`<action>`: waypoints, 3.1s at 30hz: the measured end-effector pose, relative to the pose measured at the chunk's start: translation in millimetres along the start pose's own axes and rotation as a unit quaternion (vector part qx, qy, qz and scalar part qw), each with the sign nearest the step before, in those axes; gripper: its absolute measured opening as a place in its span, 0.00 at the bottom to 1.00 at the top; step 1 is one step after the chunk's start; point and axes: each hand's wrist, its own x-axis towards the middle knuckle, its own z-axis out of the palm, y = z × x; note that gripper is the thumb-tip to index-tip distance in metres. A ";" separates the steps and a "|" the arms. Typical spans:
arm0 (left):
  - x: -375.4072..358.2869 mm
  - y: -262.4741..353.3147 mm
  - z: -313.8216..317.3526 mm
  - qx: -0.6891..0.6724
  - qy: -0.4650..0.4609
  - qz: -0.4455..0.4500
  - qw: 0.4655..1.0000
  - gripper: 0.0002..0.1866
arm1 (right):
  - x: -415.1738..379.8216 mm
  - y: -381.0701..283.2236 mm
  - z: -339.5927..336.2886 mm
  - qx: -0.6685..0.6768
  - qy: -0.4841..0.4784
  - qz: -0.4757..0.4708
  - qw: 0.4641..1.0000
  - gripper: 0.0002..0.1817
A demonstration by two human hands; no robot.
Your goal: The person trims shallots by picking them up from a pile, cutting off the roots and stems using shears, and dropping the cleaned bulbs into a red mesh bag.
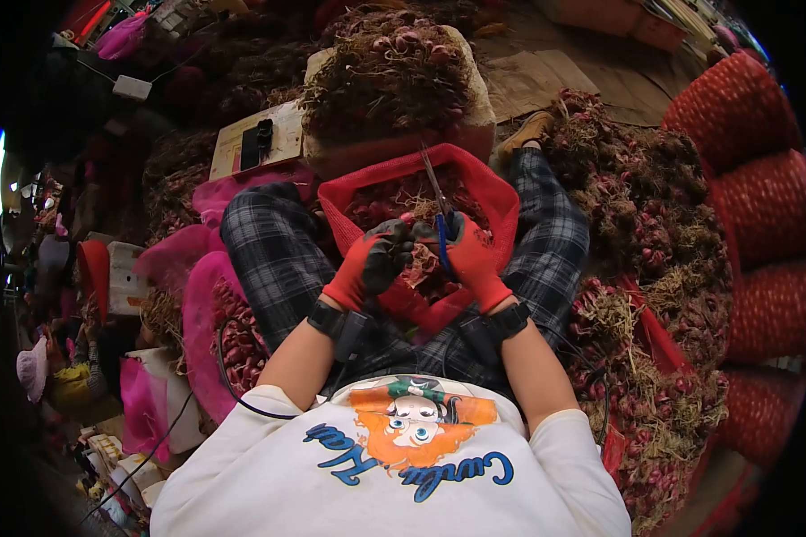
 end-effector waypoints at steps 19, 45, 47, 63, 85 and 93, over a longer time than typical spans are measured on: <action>12.0 20.8 -6.1 -0.275 0.041 -0.040 0.960 0.12 | -19.7 12.6 -28.0 -0.228 -0.060 -0.023 0.971 0.24; 15.6 -4.8 -17.4 -0.086 -0.015 0.029 0.996 0.10 | -14.0 -8.6 -30.0 -0.250 -0.115 0.008 0.961 0.16; 17.3 -5.5 -21.3 -0.055 -0.022 0.028 0.998 0.11 | -15.5 -11.4 -37.6 -0.181 -0.165 0.064 0.967 0.14; 12.9 13.2 -8.1 0.187 0.019 0.181 0.965 0.20 | -29.5 -31.3 -43.3 -0.290 -0.069 -0.004 0.954 0.20; -227.8 154.4 -94.9 0.397 0.472 0.264 0.741 0.12 | -7.2 31.3 -45.3 -0.236 0.007 0.008 0.972 0.13; -184.5 118.3 -45.7 0.621 0.407 0.299 0.600 0.17 | 0.0 46.4 -43.2 -0.227 0.018 -0.008 0.974 0.16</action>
